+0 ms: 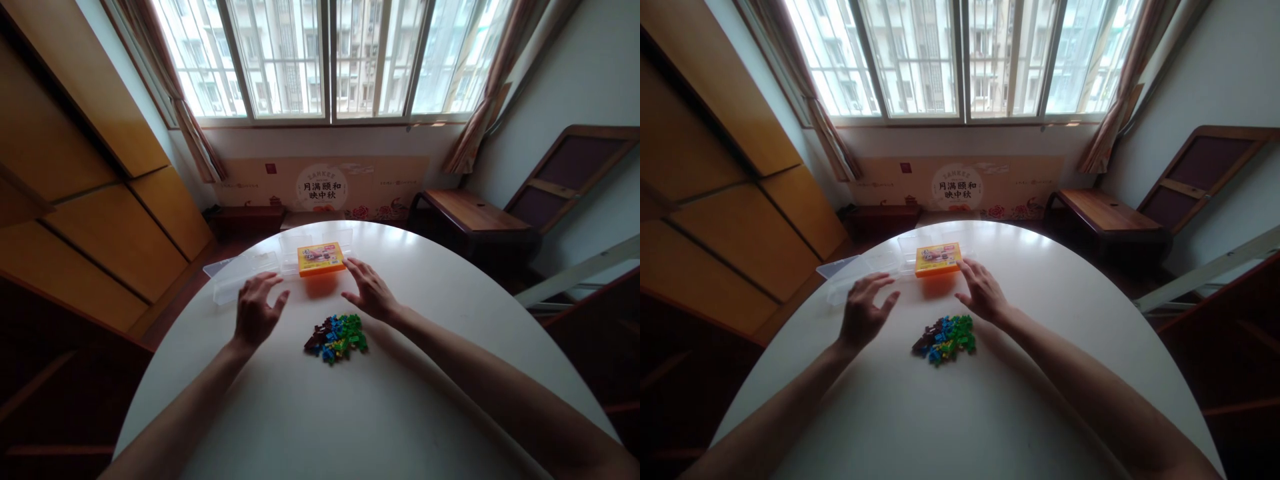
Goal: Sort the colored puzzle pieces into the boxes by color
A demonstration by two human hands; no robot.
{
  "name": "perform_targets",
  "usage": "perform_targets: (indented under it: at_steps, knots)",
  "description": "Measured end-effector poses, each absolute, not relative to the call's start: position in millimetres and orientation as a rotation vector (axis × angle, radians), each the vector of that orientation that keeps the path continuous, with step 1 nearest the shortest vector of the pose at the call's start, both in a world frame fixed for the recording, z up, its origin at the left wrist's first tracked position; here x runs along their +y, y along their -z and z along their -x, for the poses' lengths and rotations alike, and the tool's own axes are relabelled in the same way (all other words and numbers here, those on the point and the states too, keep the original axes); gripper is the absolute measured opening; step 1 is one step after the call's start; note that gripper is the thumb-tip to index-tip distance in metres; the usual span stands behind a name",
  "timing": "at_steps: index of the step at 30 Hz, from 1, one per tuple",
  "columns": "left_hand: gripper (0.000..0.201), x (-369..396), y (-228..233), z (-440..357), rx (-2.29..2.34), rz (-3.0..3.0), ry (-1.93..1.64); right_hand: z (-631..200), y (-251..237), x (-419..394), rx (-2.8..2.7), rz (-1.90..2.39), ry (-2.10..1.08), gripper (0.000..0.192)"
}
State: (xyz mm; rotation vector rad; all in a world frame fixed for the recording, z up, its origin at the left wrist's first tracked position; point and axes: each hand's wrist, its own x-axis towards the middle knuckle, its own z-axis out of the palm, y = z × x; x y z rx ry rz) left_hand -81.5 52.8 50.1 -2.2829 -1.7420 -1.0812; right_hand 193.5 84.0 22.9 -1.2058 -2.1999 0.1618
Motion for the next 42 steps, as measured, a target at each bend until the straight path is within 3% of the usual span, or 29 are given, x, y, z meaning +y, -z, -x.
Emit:
perform_targets:
  at_steps: [5, 10, 17, 22, 28, 32, 37, 42]
  knots:
    - [0.037, 71.8, -48.2, 136.5, -2.243, 1.814, 0.68, -165.6, -28.8, 125.1, -2.329, 1.309, 0.037, 0.068]
    - [0.036, 75.5, -38.8, 147.9, -2.288, 1.901, 0.569, -145.9, -28.8, 139.2, -2.392, 1.311, 0.162, 0.059]
    - [0.054, 83.5, -35.3, 131.8, -2.286, 1.918, 0.447, -149.7, -30.3, 133.3, -2.24, 1.279, 0.194, 0.045]
    - [0.054, 84.9, -34.7, 127.2, -2.27, 1.997, 0.386, -215.8, -31.2, 111.5, -1.987, 1.37, 0.298, 0.044]
    - [0.048, 89.7, -33.0, 122.7, -2.227, 2.03, 0.349, -336.0, -5.5, 81.3, -1.945, 1.767, 0.498, 0.044]
    - [0.046, 92.6, -31.3, 122.5, -2.215, 2.052, 0.35, -362.8, 5.7, 68.7, -1.966, 1.9, 0.519, 0.051]
    - [0.048, 93.5, -30.6, 124.4, -2.208, 2.054, 0.353, -308.1, -11.5, 76.6, -1.912, 1.916, 0.472, 0.05]
    - [0.047, 91.4, -30.1, 128.3, -2.18, 2.051, 0.367, -190.1, -28.8, 111.8, -2.261, 1.537, 0.086, 0.056]
